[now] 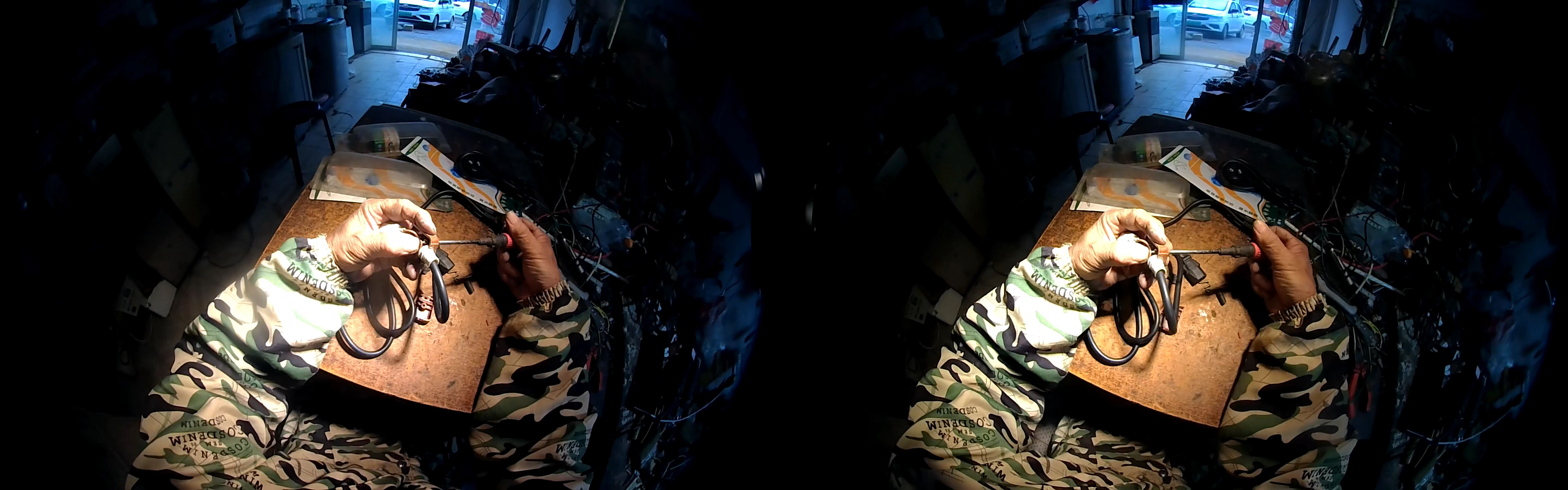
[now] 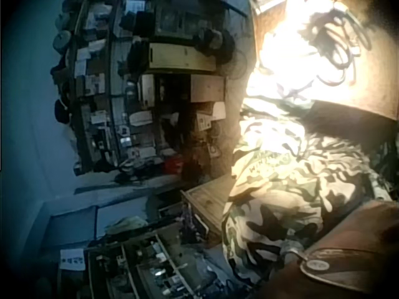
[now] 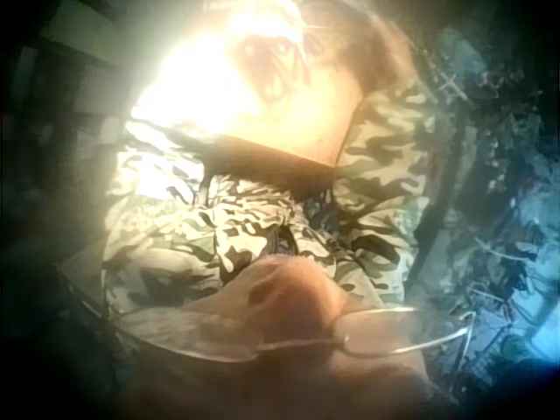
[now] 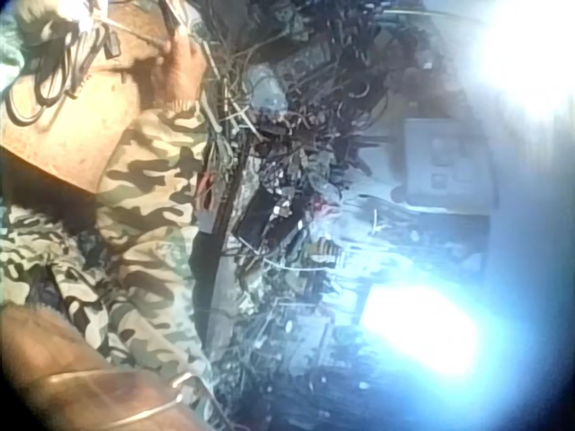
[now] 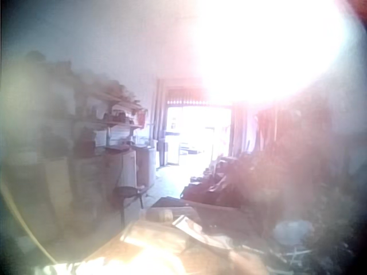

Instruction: The person strips the outer insulation of a black power cable, twists the internal wires, and secures them into a white connector using a screwdriver. The person then reassembles the connector housing.

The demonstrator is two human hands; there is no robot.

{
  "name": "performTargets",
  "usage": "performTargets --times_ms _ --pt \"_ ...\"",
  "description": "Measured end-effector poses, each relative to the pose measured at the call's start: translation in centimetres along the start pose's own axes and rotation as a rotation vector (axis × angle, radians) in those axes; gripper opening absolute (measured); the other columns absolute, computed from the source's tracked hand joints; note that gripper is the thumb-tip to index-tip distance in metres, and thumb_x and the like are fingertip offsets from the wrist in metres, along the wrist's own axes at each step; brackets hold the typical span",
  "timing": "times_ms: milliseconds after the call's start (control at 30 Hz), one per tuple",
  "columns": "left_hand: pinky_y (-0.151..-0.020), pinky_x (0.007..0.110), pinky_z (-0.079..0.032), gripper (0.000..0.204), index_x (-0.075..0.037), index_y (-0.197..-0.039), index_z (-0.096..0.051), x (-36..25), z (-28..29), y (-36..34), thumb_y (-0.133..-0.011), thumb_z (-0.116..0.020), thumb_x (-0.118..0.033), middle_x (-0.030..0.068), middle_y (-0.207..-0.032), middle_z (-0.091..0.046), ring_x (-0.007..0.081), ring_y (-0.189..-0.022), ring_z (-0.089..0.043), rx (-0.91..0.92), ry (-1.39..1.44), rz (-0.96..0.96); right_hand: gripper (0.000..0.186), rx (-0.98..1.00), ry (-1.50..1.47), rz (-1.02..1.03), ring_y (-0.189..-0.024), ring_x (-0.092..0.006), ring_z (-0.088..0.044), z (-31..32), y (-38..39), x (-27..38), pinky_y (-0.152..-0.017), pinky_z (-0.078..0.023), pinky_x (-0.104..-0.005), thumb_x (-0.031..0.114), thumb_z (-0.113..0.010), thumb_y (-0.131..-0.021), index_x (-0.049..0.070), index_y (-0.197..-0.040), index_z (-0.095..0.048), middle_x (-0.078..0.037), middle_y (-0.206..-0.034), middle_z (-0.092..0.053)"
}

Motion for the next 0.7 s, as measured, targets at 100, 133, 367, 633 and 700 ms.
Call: performTargets --times_ms 100,133,367,633,700 --pt "-0.070 0.033 -0.063 0.027 0.000 -0.111 -0.063 0.5 0.2 0.0 -0.086 -0.071 -0.003 0.0128 -0.102 -0.067 0.0215 -0.092 -0.070 -0.005 -0.032 0.062 0.020 0.041 -0.152 0.170 -0.070 -0.0168 -0.060 -1.2 0.5 0.7 -0.049 -0.045 -0.0233 0.015 -0.069 -0.091 0.008 -0.105 -0.056 -0.010 -0.091 -0.063" --pt "-0.070 0.033 -0.063 0.027 0.001 -0.111 -0.063 0.5 0.2 0.0 -0.086 -0.071 -0.003 0.0128 -0.102 -0.067 0.0216 -0.092 -0.070 -0.015 -0.028 0.049 0.019 0.063 -0.138 0.185 -0.071 -0.0166 -0.060 -1.0 0.4 0.6 -0.050 -0.046 -0.0235 0.013 -0.068 -0.091 0.008 -0.105 -0.058 -0.010 -0.093 -0.063" --pt "-0.071 0.034 -0.063 0.029 0.002 -0.113 -0.062 0.3 0.2 0.0 -0.086 -0.071 -0.003 0.0129 -0.101 -0.066 0.0220 -0.091 -0.070 -0.067 -0.035 0.036 0.019 0.112 -0.146 0.215 -0.074 -0.0165 -0.060 -0.1 -0.1 0.4 -0.054 -0.049 -0.0245 0.004 -0.067 -0.089 0.008 -0.106 -0.060 -0.010 -0.098 -0.063" --pt "-0.066 0.032 -0.064 0.028 0.001 -0.112 -0.062 0.4 0.4 -0.1 -0.086 -0.072 -0.005 0.0126 -0.100 -0.067 0.0209 -0.090 -0.070 -0.084 -0.048 -0.011 0.019 0.105 -0.154 0.210 -0.075 -0.0166 -0.059 0.0 -0.3 0.3 -0.055 -0.050 -0.0250 0.004 -0.068 -0.088 0.008 -0.105 -0.060 -0.010 -0.097 -0.063" --pt "-0.064 0.030 -0.064 0.027 -0.001 -0.108 -0.064 0.4 0.3 -0.1 -0.085 -0.074 -0.008 0.0122 -0.096 -0.068 0.0199 -0.085 -0.071 -0.121 -0.065 -0.031 0.019 0.101 -0.154 0.204 -0.074 -0.0163 -0.059 -0.2 -0.2 0.3 -0.055 -0.049 -0.0248 0.004 -0.069 -0.088 0.008 -0.104 -0.060 -0.010 -0.096 -0.063"
Point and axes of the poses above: each hand's wrist, its own y-axis away from the middle knuckle, its own z-axis out of the back of the hand, x = y × z, the point moved 5 cm from there along -y, towards the middle knuckle
